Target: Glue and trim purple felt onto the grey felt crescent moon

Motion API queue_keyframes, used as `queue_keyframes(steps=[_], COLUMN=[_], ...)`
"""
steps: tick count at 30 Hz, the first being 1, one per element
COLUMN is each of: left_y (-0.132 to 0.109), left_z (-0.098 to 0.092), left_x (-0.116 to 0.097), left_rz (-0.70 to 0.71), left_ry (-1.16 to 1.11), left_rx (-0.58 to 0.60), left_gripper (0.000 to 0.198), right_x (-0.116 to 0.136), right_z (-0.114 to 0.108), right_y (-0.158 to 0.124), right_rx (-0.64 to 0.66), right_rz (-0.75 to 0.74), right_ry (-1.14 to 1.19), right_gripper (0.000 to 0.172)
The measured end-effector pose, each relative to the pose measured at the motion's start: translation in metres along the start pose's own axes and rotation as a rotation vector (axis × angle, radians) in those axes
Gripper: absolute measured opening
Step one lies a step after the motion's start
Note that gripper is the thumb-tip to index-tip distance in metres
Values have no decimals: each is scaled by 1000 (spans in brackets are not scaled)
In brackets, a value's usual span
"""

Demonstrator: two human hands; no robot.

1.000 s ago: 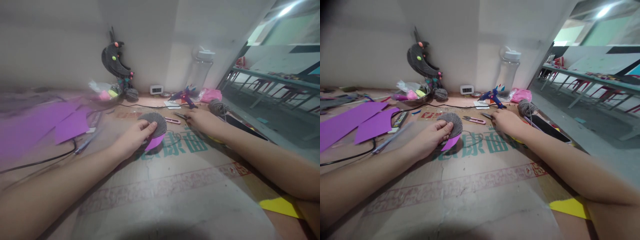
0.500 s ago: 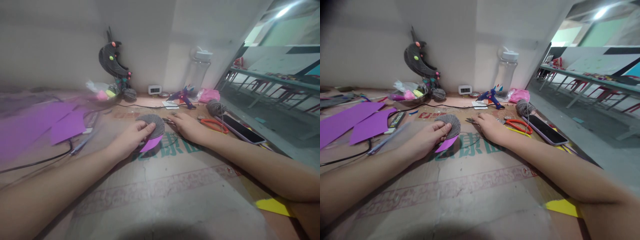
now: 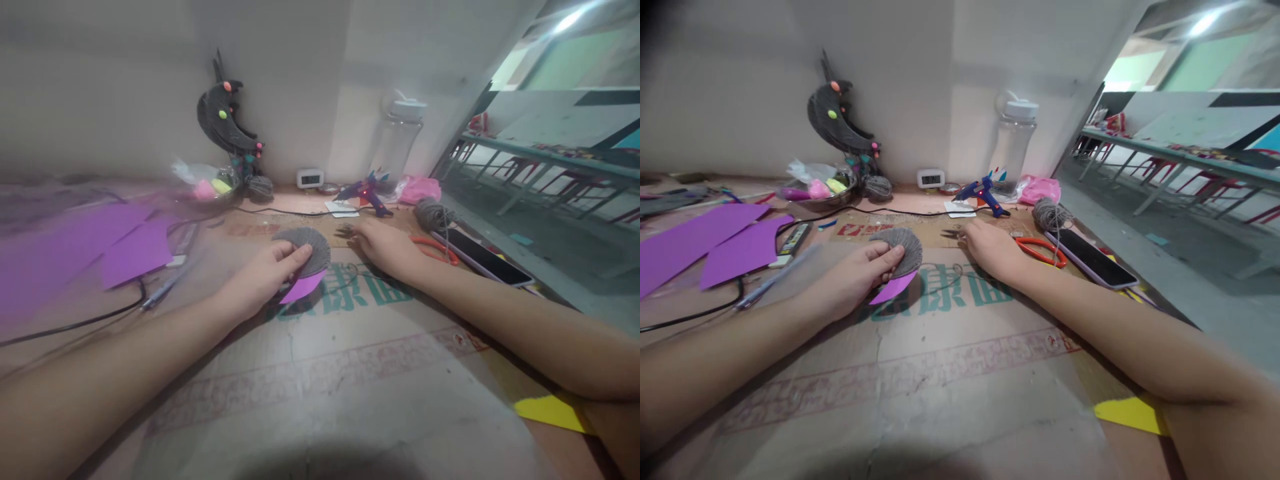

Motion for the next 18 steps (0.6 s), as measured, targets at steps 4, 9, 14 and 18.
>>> queue_keyframes(steps=[4,9,14,18], left_y=[2,4,4,4], left_z=[0,2,2,3], left_x=[2,0,-2,-1], left_rz=[0,37,26,9], left_ry=[-137,-250,-237,-246], left_rx=[-32,-52,-50,-8], left_gripper=[34,26,26,26], right_x=[11,54,65,56], right_z=[-34,-50,-37,-35], right_y=[-15,-48,-53,-43], right_rx=[-240,-130,-84,-81], right_rz=[50,-383,-423,-321], right_ry=[300,388,265,182], right_gripper=[25,21,34,35])
Point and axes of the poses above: each hand's wrist, its own y-axis towards the middle knuckle, its own z-axis out of the palm, x = y × z, the point moved 2 cm from there along y, towards the middle knuckle, and after that the axes turned 8 degrees about z, right-handed, at the moved point
